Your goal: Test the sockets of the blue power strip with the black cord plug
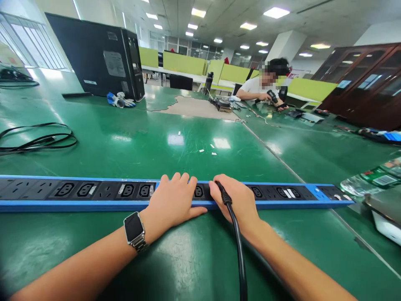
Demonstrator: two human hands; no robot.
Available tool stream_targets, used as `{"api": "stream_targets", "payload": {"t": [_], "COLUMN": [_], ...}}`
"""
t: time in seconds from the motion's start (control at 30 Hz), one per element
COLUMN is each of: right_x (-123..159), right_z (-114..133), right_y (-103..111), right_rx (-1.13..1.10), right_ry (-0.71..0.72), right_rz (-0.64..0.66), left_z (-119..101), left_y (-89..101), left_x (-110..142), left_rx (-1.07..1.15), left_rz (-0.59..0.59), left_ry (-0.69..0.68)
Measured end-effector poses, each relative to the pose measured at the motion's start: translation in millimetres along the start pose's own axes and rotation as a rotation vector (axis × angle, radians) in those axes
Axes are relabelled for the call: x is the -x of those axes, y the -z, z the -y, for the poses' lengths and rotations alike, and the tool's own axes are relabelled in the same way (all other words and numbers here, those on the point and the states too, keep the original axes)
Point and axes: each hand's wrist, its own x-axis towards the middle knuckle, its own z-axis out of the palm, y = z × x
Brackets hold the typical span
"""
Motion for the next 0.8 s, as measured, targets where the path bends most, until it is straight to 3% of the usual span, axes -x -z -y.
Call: {"api": "stream_targets", "payload": {"t": [0.17,0.37,0.5,0.6,0.8], "right_x": [0,-4,-20,-29,-10], "right_z": [-6,-11,-13,-9,-7], "right_y": [-1,1,22,35,7], "right_rx": [0.021,-0.027,-0.075,-0.083,0.009], "right_ry": [0.069,0.079,0.157,0.136,0.136], "right_rz": [0.099,0.081,0.113,0.106,0.112], "left_z": [-1,-1,-1,-1,-1], "left_y": [1.6,1.8,2.0,2.6,1.0], "left_x": [0,0,-1,-1,-1], "left_rx": [0.009,0.007,-0.006,-0.005,0.013], "left_rz": [0.016,0.015,0.024,0.029,0.019], "left_ry": [0.006,0.007,0.007,0.002,0.003]}}
